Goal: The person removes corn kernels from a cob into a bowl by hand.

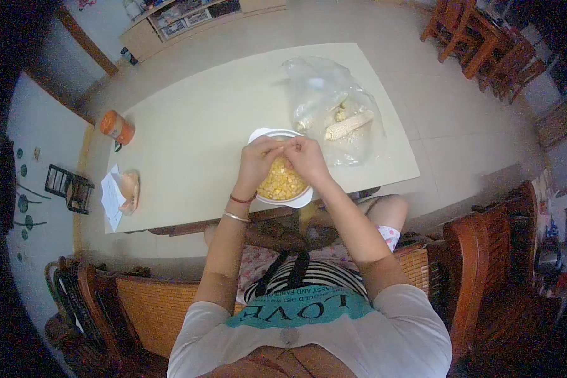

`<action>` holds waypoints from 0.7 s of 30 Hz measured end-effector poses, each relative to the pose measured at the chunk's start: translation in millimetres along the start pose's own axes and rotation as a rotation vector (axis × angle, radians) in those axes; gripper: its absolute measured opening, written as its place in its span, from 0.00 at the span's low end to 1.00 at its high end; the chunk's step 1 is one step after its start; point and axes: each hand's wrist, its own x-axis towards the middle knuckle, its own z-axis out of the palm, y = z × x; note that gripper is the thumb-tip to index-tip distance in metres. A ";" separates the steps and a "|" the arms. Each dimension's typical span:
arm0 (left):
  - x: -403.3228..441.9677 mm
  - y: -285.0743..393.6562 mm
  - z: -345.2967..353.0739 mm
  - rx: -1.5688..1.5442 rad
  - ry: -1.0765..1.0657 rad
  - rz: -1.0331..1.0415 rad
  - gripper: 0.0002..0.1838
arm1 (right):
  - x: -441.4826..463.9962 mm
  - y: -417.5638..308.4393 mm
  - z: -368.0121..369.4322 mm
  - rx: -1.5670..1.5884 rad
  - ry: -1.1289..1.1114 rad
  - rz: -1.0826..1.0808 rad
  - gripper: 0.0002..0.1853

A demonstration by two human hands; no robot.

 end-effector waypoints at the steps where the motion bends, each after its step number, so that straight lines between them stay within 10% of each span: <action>1: 0.0 1.8 0.0 -0.008 -0.001 -0.014 0.06 | 0.0 1.1 0.1 0.014 -0.001 0.000 0.09; 21: -1.0 0.1 0.9 0.006 0.011 -0.005 0.07 | 1.3 3.9 -1.0 0.080 -0.013 -0.015 0.08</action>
